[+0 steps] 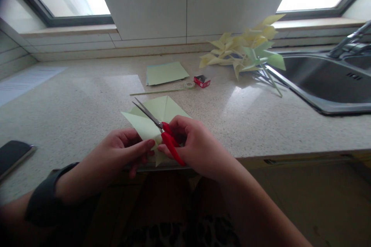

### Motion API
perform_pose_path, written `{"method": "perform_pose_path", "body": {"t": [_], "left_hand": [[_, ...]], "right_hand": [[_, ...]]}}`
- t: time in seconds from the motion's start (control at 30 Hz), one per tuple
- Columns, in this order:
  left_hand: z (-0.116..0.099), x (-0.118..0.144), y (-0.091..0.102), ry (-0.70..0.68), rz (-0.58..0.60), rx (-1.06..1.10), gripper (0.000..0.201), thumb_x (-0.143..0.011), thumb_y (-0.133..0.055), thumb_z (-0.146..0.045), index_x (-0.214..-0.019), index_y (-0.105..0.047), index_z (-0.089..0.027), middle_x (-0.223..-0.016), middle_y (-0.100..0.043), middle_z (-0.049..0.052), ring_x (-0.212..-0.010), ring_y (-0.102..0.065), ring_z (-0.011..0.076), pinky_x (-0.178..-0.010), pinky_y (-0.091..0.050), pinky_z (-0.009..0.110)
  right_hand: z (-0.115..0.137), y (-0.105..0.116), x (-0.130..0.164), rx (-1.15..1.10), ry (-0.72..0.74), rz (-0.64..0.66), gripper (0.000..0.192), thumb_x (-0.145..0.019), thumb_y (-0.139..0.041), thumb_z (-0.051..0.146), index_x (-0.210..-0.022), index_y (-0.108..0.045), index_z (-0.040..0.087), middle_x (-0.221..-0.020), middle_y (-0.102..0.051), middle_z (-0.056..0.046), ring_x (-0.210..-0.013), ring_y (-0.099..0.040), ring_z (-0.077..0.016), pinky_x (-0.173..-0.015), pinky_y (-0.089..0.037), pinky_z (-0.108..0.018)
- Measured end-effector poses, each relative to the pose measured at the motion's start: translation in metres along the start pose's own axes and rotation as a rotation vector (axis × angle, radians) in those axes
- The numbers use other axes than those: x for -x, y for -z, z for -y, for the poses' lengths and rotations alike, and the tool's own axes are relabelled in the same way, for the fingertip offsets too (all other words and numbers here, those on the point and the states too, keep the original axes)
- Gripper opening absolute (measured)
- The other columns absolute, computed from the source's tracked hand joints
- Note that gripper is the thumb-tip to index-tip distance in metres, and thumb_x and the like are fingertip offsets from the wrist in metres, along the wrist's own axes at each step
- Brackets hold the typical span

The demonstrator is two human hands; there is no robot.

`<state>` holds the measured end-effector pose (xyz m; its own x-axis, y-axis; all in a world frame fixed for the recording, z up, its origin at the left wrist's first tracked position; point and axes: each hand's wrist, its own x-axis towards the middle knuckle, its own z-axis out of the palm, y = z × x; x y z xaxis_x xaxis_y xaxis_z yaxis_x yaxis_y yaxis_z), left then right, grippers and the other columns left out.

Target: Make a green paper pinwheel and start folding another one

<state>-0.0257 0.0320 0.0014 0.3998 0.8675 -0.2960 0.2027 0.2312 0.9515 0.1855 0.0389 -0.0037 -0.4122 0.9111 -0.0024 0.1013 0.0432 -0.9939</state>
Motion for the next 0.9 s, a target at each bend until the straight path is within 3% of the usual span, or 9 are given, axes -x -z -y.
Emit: {"method": "perform_pose_path", "body": {"t": [0.3,0.9], "left_hand": [[0.0029,0.0003,0.0013,0.015,-0.011,0.006,0.040,-0.085,-0.071,-0.053,-0.088,-0.066,-0.013,-0.071,-0.064,-0.002,-0.045,-0.056,0.0059,-0.041,-0.046,0.015],[0.0000,0.0008,0.0024,0.055,0.064,-0.053,0.032,-0.086,-0.071,-0.045,-0.098,-0.069,-0.016,-0.072,-0.064,-0.002,-0.047,-0.052,0.0051,-0.040,-0.048,0.015]], "right_hand": [[-0.0007,-0.0024,-0.0014,-0.052,0.003,-0.031,0.027,-0.071,-0.086,0.020,-0.086,-0.063,0.020,-0.078,-0.067,0.003,-0.068,-0.060,-0.0105,-0.060,-0.047,-0.020],[-0.0029,-0.0006,-0.0025,-0.102,-0.035,-0.025,0.028,-0.070,-0.086,0.017,-0.083,-0.061,0.020,-0.078,-0.069,0.003,-0.067,-0.060,-0.0099,-0.057,-0.046,-0.020]]}}
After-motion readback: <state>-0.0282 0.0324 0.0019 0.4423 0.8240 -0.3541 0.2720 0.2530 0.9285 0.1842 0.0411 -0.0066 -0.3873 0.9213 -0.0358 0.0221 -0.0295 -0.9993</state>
